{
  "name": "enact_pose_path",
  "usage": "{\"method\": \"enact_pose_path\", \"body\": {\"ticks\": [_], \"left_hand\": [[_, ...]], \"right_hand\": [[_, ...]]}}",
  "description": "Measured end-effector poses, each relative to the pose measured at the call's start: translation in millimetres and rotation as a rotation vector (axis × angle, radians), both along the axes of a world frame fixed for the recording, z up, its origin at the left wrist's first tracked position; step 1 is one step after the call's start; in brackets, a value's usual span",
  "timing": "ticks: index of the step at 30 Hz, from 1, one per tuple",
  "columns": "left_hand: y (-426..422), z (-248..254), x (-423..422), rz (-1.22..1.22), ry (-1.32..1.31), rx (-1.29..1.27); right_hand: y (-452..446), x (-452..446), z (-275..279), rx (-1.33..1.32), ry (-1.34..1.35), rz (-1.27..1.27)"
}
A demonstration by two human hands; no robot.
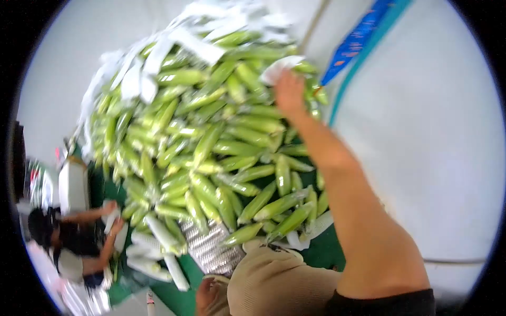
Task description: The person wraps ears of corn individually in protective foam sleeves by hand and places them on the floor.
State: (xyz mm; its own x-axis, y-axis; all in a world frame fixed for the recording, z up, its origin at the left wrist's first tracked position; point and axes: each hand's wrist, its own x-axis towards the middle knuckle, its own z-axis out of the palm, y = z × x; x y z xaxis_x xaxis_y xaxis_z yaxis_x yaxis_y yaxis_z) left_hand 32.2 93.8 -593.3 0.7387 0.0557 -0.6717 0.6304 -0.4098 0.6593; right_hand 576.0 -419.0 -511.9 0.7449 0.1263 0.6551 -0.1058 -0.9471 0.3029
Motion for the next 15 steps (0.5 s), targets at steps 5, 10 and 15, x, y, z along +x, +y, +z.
{"method": "enact_pose_path", "body": {"ticks": [5, 10, 15], "left_hand": [[-18.2, 25.4, 22.5, -0.144, -0.214, 0.106], [-34.4, 35.1, 135.0, 0.331, -0.716, -0.063], [-19.7, -25.6, 171.5, 0.603, -0.321, -0.511]], "right_hand": [[38.0, 44.8, 63.5, 0.362, 0.194, 0.577], [240.5, -196.9, -18.7, 1.268, 1.476, 0.867], [319.9, -291.1, -83.5, 2.244, 2.091, 0.356]]}}
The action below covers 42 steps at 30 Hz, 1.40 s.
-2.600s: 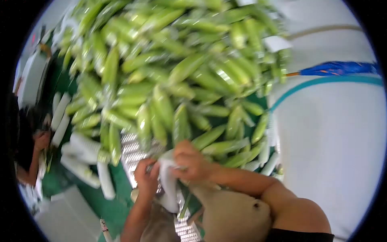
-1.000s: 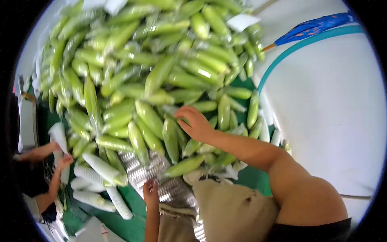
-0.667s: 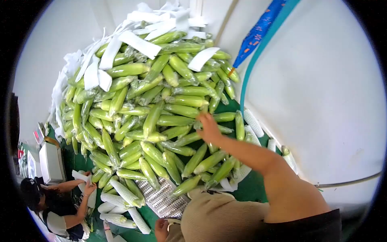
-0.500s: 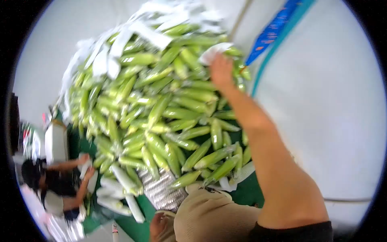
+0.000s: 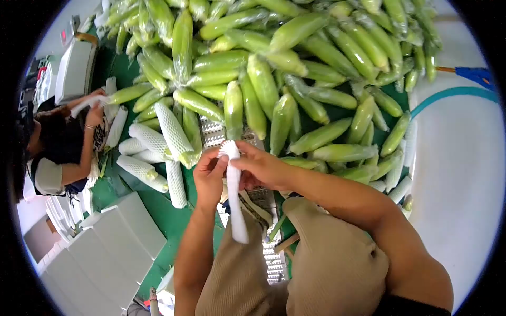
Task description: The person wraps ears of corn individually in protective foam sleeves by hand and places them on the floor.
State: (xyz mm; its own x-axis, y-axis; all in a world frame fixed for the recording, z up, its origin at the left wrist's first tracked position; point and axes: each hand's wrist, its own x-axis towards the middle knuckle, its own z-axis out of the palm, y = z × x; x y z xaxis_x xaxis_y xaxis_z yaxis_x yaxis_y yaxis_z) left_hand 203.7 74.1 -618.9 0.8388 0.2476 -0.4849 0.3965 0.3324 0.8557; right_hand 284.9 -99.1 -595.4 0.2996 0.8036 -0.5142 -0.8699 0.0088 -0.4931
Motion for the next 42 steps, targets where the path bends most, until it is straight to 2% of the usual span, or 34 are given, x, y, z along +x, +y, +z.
{"method": "enact_pose_path", "body": {"ticks": [2, 4, 5, 6, 7, 8, 9, 10, 11, 12, 14, 15, 17, 18, 20, 21, 22, 23, 24, 25, 27, 28, 31, 32, 33, 35, 37, 38, 41, 42], "left_hand": [[-6.5, -23.4, -5.1, 0.111, -0.035, 0.180], [-23.0, -35.1, -9.0, 0.227, -0.115, 0.285], [-20.5, -36.8, -10.4, 0.165, -0.114, 0.344], [-14.8, -49.2, -9.1, 0.111, -0.160, 0.196], [-9.4, -62.4, -8.1, 0.048, -0.205, 0.047], [-8.6, -53.6, 2.6, 0.003, -0.239, -0.126], [1.8, -60.5, 19.3, -0.090, -0.098, -0.023], [12.2, -68.2, 35.6, -0.198, 0.037, 0.073], [12.7, -67.4, 57.2, -0.135, -0.027, 0.076], [13.1, -67.0, 78.7, -0.076, -0.092, 0.079], [13.1, -46.3, 127.4, 0.130, -0.082, -0.275], [16.3, -48.0, 142.6, 0.210, 0.016, -0.298], [18.1, -31.0, 153.1, 0.195, 0.128, -0.392], [23.6, -36.2, 154.6, 0.088, 0.168, -0.451], [39.8, -54.9, 141.2, -0.113, 0.273, -0.568], [42.8, -67.6, 141.8, -0.152, 0.260, -0.493], [40.9, -71.4, 146.0, -0.037, 0.280, -0.314], [35.7, -74.5, 149.0, 0.076, 0.297, -0.137], [32.6, -76.1, 150.2, 0.139, 0.376, -0.051], [20.4, -68.8, 149.3, 0.185, 0.396, -0.089], [-5.4, -45.8, 143.4, 0.267, 0.439, -0.149], [-5.5, -59.1, 136.2, 0.288, 0.398, -0.177], [-1.3, -59.6, 115.3, 0.363, 0.290, -0.250], [-1.2, -37.4, 105.9, 0.377, 0.252, -0.282], [1.8, -37.6, 83.2, 0.369, 0.165, -0.357], [2.2, -31.6, 36.1, 0.411, 0.177, -0.470], [-7.9, -16.0, 9.1, 0.504, 0.192, -0.485], [-7.6, -26.4, -7.6, 0.517, 0.057, -0.581], [-5.2, -62.0, -41.6, 0.580, 0.070, -0.436], [-5.5, -71.1, -50.1, 0.479, 0.112, -0.379]], "right_hand": [[1.2, -3.0, -7.4, 0.072, 0.279, -0.086], [5.9, -13.9, -22.3, -0.082, -0.036, -0.082], [10.0, -13.0, -33.7, -0.147, -0.209, -0.055], [11.9, -12.8, -45.6, -0.301, -0.695, -0.057], [11.7, 6.6, -35.4, -0.493, -1.190, 0.091], [13.3, 20.5, -36.8, -0.545, -1.216, -0.037], [15.5, 34.7, -40.7, -0.594, -1.238, -0.169], [19.2, 48.8, -46.6, -0.526, -0.954, -0.278], [22.6, 64.1, -55.2, -0.528, -0.816, -0.340], [25.7, 80.2, -62.1, -0.495, -0.552, -0.367], [33.9, 105.6, -73.6, -0.351, -0.258, -0.479], [37.4, 116.6, -71.2, -0.292, -0.073, -0.512], [46.9, 136.9, -66.7, -0.126, 0.046, -0.590], [50.8, 144.2, -67.0, -0.046, 0.110, -0.627], [61.0, 155.7, -88.6, -0.444, -0.435, -0.371], [68.4, 159.7, -100.2, -0.620, -0.711, -0.218], [67.2, 160.4, -105.4, -0.687, -1.268, -0.032], [71.3, 153.3, -111.0, -0.855, -1.488, -0.040], [73.2, 150.2, -115.8, -0.863, -1.437, -0.083], [76.3, 147.7, -115.1, -0.872, -1.387, -0.127], [82.3, 138.2, -112.4, -0.896, -1.107, -0.194], [83.4, 133.5, -111.6, -0.909, -0.965, -0.231], [82.8, 118.3, -118.2, -0.609, -0.490, -0.502], [79.0, 112.9, -80.5, -0.539, -0.272, -0.545], [73.3, 102.0, -83.7, -0.398, -0.211, -0.594], [63.1, 75.2, -55.7, -0.374, -0.182, -0.489], [55.9, 39.4, -55.1, -0.378, -0.358, -0.278], [55.9, 18.1, -63.2, -0.467, -0.679, -0.202], [64.9, -31.0, -96.0, -0.440, -0.523, -0.325], [59.7, -37.5, -121.7, -0.482, -0.557, -0.203]]}}
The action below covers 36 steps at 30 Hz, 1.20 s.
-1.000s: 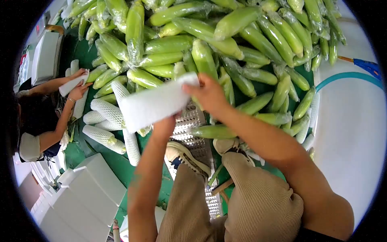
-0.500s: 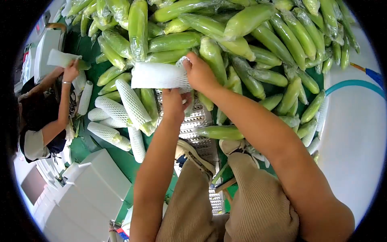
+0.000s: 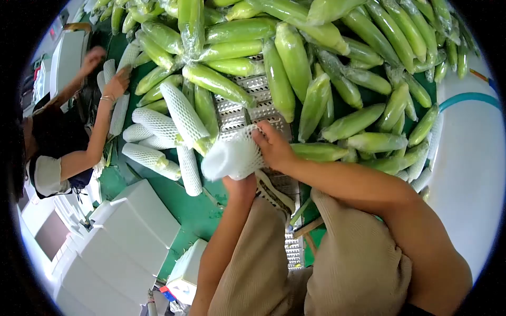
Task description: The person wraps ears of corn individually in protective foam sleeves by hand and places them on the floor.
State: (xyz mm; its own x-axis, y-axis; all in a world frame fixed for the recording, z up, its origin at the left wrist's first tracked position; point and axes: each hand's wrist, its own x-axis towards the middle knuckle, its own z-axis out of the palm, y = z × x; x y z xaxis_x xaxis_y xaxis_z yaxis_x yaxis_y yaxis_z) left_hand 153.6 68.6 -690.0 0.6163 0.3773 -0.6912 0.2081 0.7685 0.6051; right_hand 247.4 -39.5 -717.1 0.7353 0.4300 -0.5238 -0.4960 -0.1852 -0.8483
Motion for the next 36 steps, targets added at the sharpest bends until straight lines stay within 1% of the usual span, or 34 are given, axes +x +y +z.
{"method": "enact_pose_path", "body": {"ticks": [2, 3, 4, 5, 7, 8, 9, 10, 11, 12, 13, 14, 15, 16, 17, 18, 19, 20, 21, 22, 24, 26, 27, 28, 29, 30, 31, 32, 33, 34, 35, 36], "left_hand": [[-10.0, -37.3, -12.4, 0.078, 0.042, 0.029], [-12.0, -71.3, -20.5, 0.116, 0.062, 0.043], [-9.2, -109.0, -28.9, 0.098, 0.086, 0.145], [-6.4, -146.0, -37.6, 0.082, 0.116, 0.247], [-8.4, -86.1, 2.6, -0.566, 0.379, 1.430], [-9.7, -60.2, 16.5, -0.491, 0.230, 1.358], [-4.9, -55.4, 20.2, -0.475, 0.185, 1.269], [3.8, -51.9, 22.5, -0.465, 0.128, 1.183], [12.9, -47.2, 24.9, -0.455, 0.075, 1.093], [35.4, -19.0, 34.5, -0.428, 0.123, 0.834], [47.6, 6.1, 42.2, -0.246, 0.077, 0.721], [46.6, 36.7, 53.1, 0.125, 0.114, 0.529], [50.6, 36.5, 44.6, 0.190, 0.141, 0.515], [56.3, 20.7, 23.2, 0.038, 0.261, 0.591], [51.6, -4.6, -9.4, -0.127, 0.215, 0.720], [42.6, 5.8, -31.0, -0.441, 0.381, 0.777], [32.7, 22.9, -44.3, -0.581, 0.411, 0.579], [28.7, 0.8, -85.5, -0.690, 0.252, 0.465], [25.4, 22.0, -93.5, -0.793, 0.271, 0.433], [25.8, 44.4, -94.8, -0.893, 0.276, 0.409], [30.9, 53.9, -135.0, -0.978, 0.342, 0.650], [24.2, 85.9, -175.4, -0.733, 0.595, 0.650], [18.1, 102.5, -204.3, -0.672, 0.719, 0.683], [10.0, 107.4, -253.4, -0.594, 0.794, 0.583], [-7.7, 131.9, -294.2, -0.530, 0.842, 0.538], [-33.0, 156.6, -339.8, -0.458, 0.885, 0.491], [-69.1, 147.9, -417.1, -0.166, 0.768, 0.227], [-67.2, 259.4, -365.5, -0.529, 1.031, 0.315], [-96.7, 286.6, -408.0, -0.644, 0.894, 0.474], [-121.1, 321.0, -428.5, -0.533, 0.905, 0.330], [-146.9, 364.5, -440.0, -0.408, 0.913, 0.178], [-173.2, 404.0, -445.0, -0.389, 0.989, 0.142]], "right_hand": [[-2.0, 3.8, -18.3, -0.094, -0.187, 0.102], [-3.7, 9.1, -23.2, -0.141, -0.282, 0.153], [-9.5, 18.8, -19.9, -0.247, -0.280, 0.289], [-11.8, 19.1, -25.1, -0.247, -0.371, 0.270], [-8.4, 24.1, -44.6, -0.238, -0.574, 0.234], [-1.3, 24.3, -43.6, -0.265, -0.476, 0.192], [8.0, 30.5, -25.0, -0.291, -0.371, 0.228], [17.9, 40.3, 10.2, -0.322, -0.271, 0.253], [29.7, 47.1, 30.8, -0.354, -0.166, 0.281], [46.8, 46.7, 26.5, -0.266, -0.114, 0.146], [65.6, 53.3, 31.3, -0.121, -0.080, 0.070], [81.3, 65.8, 51.5, -0.028, -0.106, 0.117], [95.3, 74.4, 62.7, 0.073, -0.071, 0.133], [101.1, 78.1, 65.5, 0.065, -0.299, 0.155], [105.7, 76.2, 69.6, 0.052, -0.523, 0.170], [99.0, 73.7, 65.0, 0.062, -0.573, 0.240], [83.1, 71.5, 54.1, 0.068, -0.623, 0.314], [64.9, 67.9, 46.4, 0.010, -0.588, 0.417], [42.8, 60.3, 33.9, -0.062, -0.514, 0.479], [19.0, 58.1, 29.8, -0.214, -0.429, 0.613], [-28.1, 65.3, 42.6, -0.291, -0.281, 0.784], [-83.6, 69.1, 49.8, -0.475, -0.184, 0.841], [-122.2, 67.4, 47.9, -0.539, -0.185, 0.771], [-159.2, 67.7, 60.6, -0.599, -0.191, 0.704], [-187.1, 60.9, 99.1, -0.645, -0.187, 0.426], [-215.4, 64.1, 141.2, -0.917, -0.243, 0.542], [-254.7, 58.9, 166.4, -1.112, -0.264, 0.600], [-300.5, 57.6, 187.9, -1.255, -0.262, 0.929], [-337.0, 49.3, 210.6, -1.217, -0.181, 0.748], [-374.8, 47.2, 226.8, -1.104, -0.494, 1.081], [-314.1, 53.2, 331.7, -1.060, -0.158, 0.780], [-300.7, 58.7, 378.7, -1.017, -0.120, 0.818]]}}
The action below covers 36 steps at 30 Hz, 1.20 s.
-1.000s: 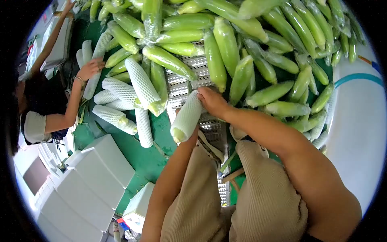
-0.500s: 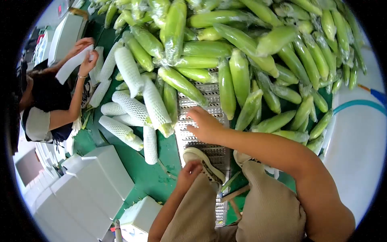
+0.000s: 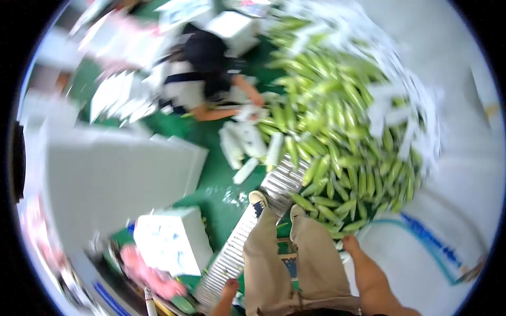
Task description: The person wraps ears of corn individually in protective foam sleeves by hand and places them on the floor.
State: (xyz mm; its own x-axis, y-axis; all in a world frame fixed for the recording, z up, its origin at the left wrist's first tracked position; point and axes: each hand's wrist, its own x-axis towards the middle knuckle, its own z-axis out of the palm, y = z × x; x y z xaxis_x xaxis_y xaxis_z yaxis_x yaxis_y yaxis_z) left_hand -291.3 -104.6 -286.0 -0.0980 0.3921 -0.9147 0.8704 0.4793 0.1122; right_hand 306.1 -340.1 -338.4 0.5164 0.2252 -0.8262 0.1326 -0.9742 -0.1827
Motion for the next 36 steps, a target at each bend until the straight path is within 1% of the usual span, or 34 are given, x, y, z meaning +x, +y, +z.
{"method": "enact_pose_path", "body": {"ticks": [1, 2, 3, 4, 5, 7, 8, 9, 10, 11, 12, 13, 15, 17, 18, 19, 20, 21, 23, 25, 27, 28, 29, 31, 32, 33, 34, 35, 36], "left_hand": [[-9.9, 53.5, 17.9, 0.053, 0.079, -0.008], [-15.4, 112.1, 36.7, 0.003, 0.041, 0.092], [-31.1, 140.4, 37.0, 0.057, 0.033, 0.107], [-38.1, 166.0, 45.6, 0.142, 0.094, 0.119], [-51.8, 186.7, 43.8, 0.139, 0.039, 0.171], [-82.7, 207.6, 44.0, 0.358, 0.016, 0.338], [-77.6, 245.3, 52.3, 0.488, -0.012, 0.390], [-74.1, 278.7, 56.8, 0.598, -0.048, 0.445], [-76.8, 281.4, 46.8, 0.794, -0.074, 0.431], [-86.6, 284.5, 43.9, 0.940, -0.090, 0.487], [-100.3, 283.9, 40.9, 1.085, -0.095, 0.551], [-117.4, 283.9, 37.2, 1.229, -0.088, 0.613], [-166.7, 255.1, 36.7, 1.365, -0.050, 0.596], [-203.7, 257.2, 43.8, 1.473, 0.110, 0.526], [-222.6, 246.6, 45.9, 1.518, 0.157, 0.500], [-243.4, 227.8, 53.0, 1.564, 0.202, 0.467], [-262.7, 218.8, 56.9, 1.601, 0.245, 0.422], [-275.2, 215.6, 59.6, 1.696, 0.290, 0.433], [-283.6, 229.6, 77.0, 1.863, 0.358, 0.424], [-282.9, 235.0, 86.0, 2.041, 0.286, 0.584], [-267.6, 259.6, 90.2, 2.094, 0.379, 0.613], [-263.1, 256.2, 97.6, 2.142, 0.423, 0.589], [-258.8, 252.5, 103.3, 2.186, 0.468, 0.563], [-238.2, 271.5, 104.6, 2.312, 0.492, 0.458], [-239.7, 253.3, 116.9, 2.333, 0.496, 0.482], [-240.3, 228.6, 130.5, 2.352, 0.496, 0.508], [-237.0, 209.1, 130.9, 2.372, 0.498, 0.554], [-229.7, 195.4, 128.0, 2.412, 0.543, 0.485], [-219.1, 186.8, 130.7, 2.458, 0.584, 0.410]], "right_hand": [[4.7, 2.4, 24.2, 0.023, -0.012, 0.039], [13.5, 10.9, 48.3, 0.085, 0.078, -0.094], [42.1, 16.7, 81.5, 0.128, 0.186, -0.208], [74.9, 25.5, 116.4, 0.168, 0.251, -0.203], [108.2, 32.7, 148.0, 0.199, 0.319, -0.201], [182.3, 36.4, 206.6, 0.201, 0.353, -0.158], [211.8, 42.2, 221.1, 0.216, 0.380, -0.124], [238.4, 46.9, 233.6, 0.226, 0.378, -0.020], [272.9, 40.4, 242.7, 0.237, 0.362, 0.075], [305.1, 33.5, 251.2, 0.250, 0.359, 0.168], [335.9, 36.3, 252.5, 0.200, 0.524, 0.113], [370.0, 45.3, 242.1, 0.124, 0.689, 0.055], [432.1, 29.6, 227.5, 0.071, 0.326, 0.348], [491.8, -32.7, 241.9, 0.031, 0.189, 0.580], [521.6, -81.4, 244.8, 0.026, 0.129, 0.691], [548.4, -139.6, 247.5, 0.141, 0.227, 0.773], [561.6, -192.7, 250.8, 0.242, 0.331, 0.840], [567.6, -235.8, 254.0, 0.330, 0.434, 0.889], [586.0, -319.4, 248.6, 0.273, 0.540, 1.036], [564.5, -428.4, 302.2, 0.200, 0.513, 1.161], [573.4, -490.2, 280.9, 0.156, 0.642, 1.352], [573.0, -519.7, 278.2, 0.159, 0.618, 1.427], [577.4, -542.6, 264.4, 0.183, 0.634, 1.495], [585.7, -591.0, 247.2, 0.160, 0.584, 1.622], [594.9, -614.0, 231.4, 0.115, 0.589, 1.673], [612.6, -635.5, 200.9, 0.134, 0.641, 1.853], [610.9, -657.2, 205.0, 0.155, 0.645, 1.810], [613.6, -684.7, 211.3, 0.186, 0.650, 1.774], [613.9, -712.1, 231.5, 0.105, 0.598, 1.744]]}}
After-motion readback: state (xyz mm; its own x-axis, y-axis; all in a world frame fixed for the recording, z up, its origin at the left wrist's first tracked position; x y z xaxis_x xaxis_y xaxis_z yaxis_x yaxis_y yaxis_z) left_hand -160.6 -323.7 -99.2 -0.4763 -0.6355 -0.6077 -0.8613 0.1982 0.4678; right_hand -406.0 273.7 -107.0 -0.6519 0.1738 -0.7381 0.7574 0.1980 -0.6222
